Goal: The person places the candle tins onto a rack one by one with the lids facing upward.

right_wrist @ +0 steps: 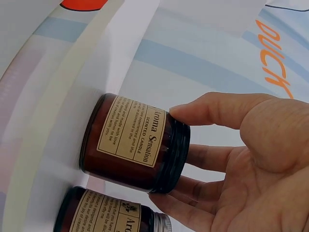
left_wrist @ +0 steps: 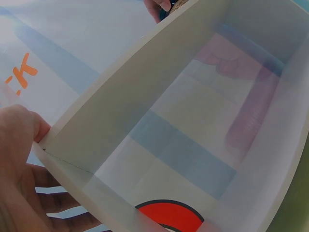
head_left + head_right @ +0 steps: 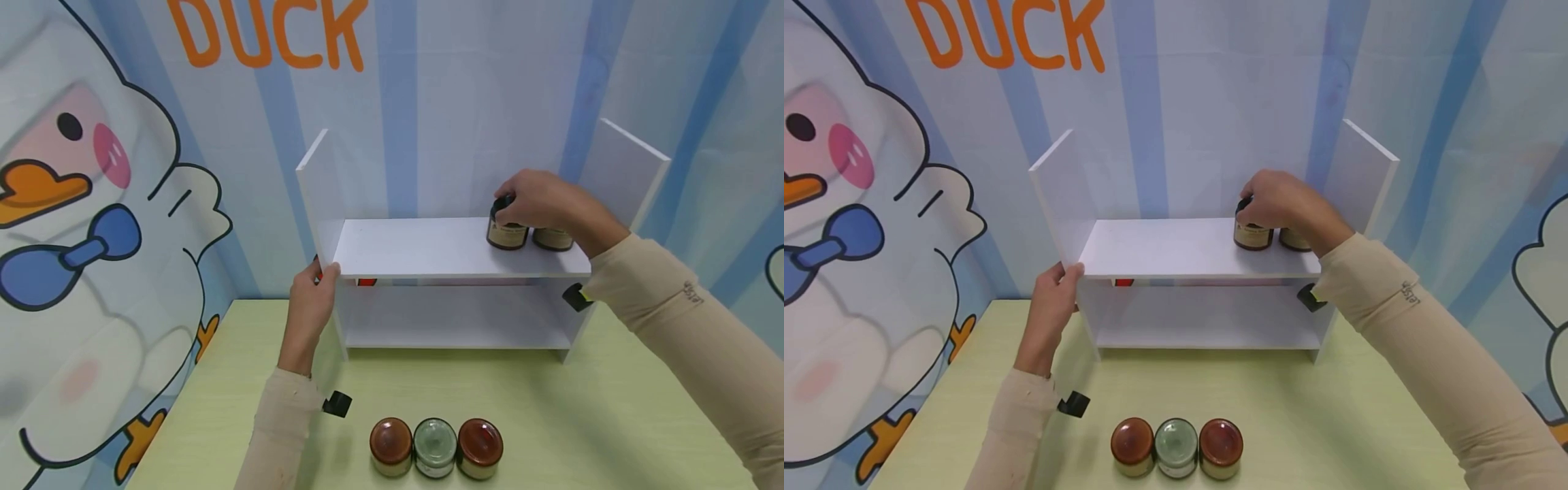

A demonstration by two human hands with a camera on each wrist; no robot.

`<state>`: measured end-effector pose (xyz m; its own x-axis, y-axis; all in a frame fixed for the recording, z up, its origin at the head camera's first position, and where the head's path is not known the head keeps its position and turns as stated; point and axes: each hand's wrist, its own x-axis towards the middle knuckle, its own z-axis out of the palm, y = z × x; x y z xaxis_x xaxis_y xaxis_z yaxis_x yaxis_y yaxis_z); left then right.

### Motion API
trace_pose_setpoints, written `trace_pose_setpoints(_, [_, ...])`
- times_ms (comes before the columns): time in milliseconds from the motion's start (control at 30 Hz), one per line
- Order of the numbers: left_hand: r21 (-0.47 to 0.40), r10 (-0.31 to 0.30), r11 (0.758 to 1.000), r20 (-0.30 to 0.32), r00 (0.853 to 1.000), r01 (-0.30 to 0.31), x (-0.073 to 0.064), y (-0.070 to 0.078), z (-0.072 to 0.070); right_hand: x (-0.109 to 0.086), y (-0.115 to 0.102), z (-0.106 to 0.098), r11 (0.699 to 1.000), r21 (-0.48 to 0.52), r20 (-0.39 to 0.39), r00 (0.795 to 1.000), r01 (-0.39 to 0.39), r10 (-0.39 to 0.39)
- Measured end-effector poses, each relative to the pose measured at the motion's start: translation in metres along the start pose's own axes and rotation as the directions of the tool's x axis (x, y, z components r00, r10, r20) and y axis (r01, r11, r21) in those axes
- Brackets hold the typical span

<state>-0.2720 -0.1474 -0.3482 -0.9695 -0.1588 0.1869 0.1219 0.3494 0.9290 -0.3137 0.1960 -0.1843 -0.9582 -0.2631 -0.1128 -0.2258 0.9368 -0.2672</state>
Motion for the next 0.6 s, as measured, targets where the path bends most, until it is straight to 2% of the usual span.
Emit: trace_pose_setpoints(600, [0.004,-0.011,1.0,-0.003,1.0,0.011,0.0,0.0007,-0.0014,0.0017,-0.0003,0.0013,0.999,0.032,-0.01,1.0,-0.019,0.019])
